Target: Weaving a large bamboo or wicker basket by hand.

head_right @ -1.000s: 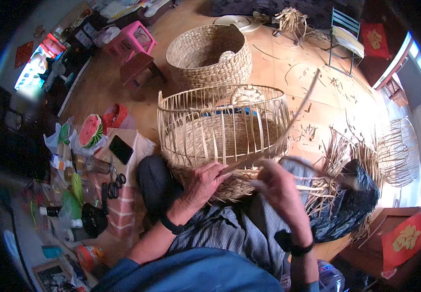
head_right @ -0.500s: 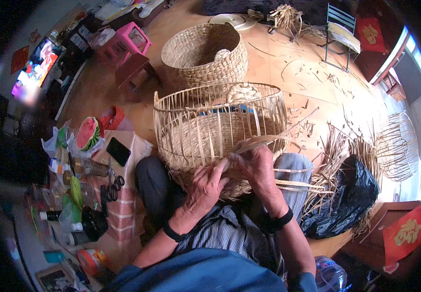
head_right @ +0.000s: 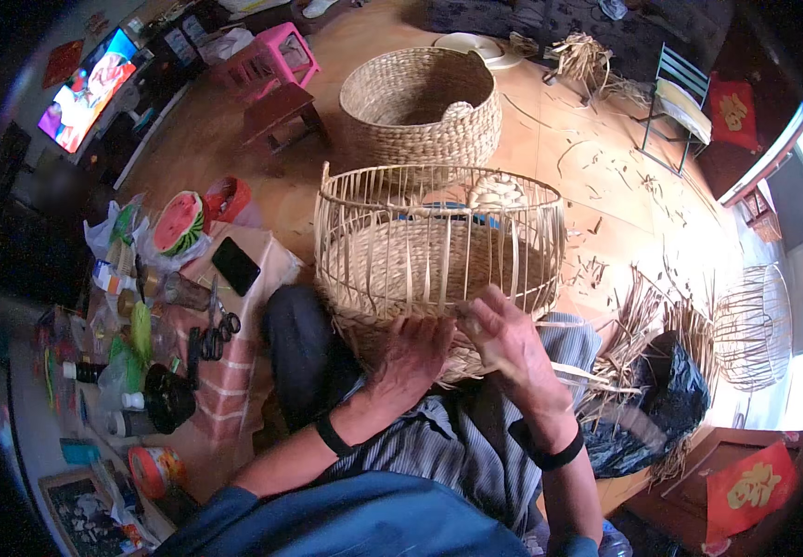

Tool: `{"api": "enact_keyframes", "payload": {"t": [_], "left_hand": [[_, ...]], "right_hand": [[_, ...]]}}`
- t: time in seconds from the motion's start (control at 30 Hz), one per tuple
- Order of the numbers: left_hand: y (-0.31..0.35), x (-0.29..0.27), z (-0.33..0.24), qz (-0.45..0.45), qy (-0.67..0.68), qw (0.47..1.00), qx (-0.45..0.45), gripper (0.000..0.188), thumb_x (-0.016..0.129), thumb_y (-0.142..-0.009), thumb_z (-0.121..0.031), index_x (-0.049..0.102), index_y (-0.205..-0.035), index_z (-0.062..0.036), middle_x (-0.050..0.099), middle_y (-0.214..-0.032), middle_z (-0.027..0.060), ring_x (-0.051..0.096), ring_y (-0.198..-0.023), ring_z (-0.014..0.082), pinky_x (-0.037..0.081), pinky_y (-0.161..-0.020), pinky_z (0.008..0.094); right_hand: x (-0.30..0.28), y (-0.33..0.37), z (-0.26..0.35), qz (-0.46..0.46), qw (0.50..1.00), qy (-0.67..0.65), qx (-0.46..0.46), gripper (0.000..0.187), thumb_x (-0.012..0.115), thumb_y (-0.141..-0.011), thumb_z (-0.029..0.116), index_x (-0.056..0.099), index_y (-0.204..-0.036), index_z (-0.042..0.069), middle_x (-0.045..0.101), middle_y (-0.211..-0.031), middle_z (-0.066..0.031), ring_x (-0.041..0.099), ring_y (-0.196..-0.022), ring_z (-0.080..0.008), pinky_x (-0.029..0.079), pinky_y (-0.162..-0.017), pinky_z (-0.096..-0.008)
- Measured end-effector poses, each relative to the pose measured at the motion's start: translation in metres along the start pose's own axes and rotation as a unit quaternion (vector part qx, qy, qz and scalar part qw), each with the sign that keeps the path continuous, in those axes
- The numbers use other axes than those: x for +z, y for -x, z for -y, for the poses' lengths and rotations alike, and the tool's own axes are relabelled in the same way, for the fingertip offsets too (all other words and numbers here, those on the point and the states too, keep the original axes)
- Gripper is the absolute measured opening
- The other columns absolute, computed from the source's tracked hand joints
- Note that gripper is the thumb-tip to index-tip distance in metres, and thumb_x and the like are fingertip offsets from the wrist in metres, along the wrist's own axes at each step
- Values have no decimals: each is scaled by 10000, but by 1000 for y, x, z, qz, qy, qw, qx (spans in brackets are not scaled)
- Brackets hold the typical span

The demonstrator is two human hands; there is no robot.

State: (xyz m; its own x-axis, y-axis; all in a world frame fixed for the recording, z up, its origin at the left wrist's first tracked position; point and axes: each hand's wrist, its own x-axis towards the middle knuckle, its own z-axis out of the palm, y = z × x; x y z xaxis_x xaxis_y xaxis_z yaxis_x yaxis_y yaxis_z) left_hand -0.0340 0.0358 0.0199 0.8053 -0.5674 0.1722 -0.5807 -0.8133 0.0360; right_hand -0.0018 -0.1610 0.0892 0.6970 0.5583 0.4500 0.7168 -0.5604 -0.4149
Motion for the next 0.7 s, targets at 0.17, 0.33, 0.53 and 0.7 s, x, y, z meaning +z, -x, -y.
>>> {"api": "enact_keyframes", "payload": {"t": [0.17,0.33,0.53,0.7], "left_hand": [[-3,13,1,-52,66,996,-14,305,556,-911,-179,583,-1173,-27,550,-1080,144,538,-1032,307,404,-949,484],[2,10,12,-107,132,985,33,315,540,-903,-162,593,-1156,17,510,-1083,164,508,-1076,341,395,-961,470],[-4,0,13,-73,169,983,19,384,613,-860,-87,595,-1233,-3,560,-1094,155,545,-1086,346,407,-963,469],[-8,0,17,-55,170,984,10,408,648,-826,-56,612,-1225,21,635,-1146,181,590,-1124,356,437,-985,478]], "right_hand": [[24,15,8,13,990,9,140,263,621,-870,46,672,-1128,39,578,-926,-151,644,-906,-370,540,-776,-444],[41,24,12,-32,978,30,206,198,599,-928,86,685,-1105,85,666,-970,-118,697,-790,-346,557,-682,-432],[61,26,5,-103,962,-70,245,141,658,-906,80,529,-938,35,615,-783,-221,647,-737,-456,511,-611,-501],[60,29,-9,-57,976,-51,206,195,628,-940,88,477,-1053,39,607,-849,-205,650,-762,-439,512,-630,-493]]}}
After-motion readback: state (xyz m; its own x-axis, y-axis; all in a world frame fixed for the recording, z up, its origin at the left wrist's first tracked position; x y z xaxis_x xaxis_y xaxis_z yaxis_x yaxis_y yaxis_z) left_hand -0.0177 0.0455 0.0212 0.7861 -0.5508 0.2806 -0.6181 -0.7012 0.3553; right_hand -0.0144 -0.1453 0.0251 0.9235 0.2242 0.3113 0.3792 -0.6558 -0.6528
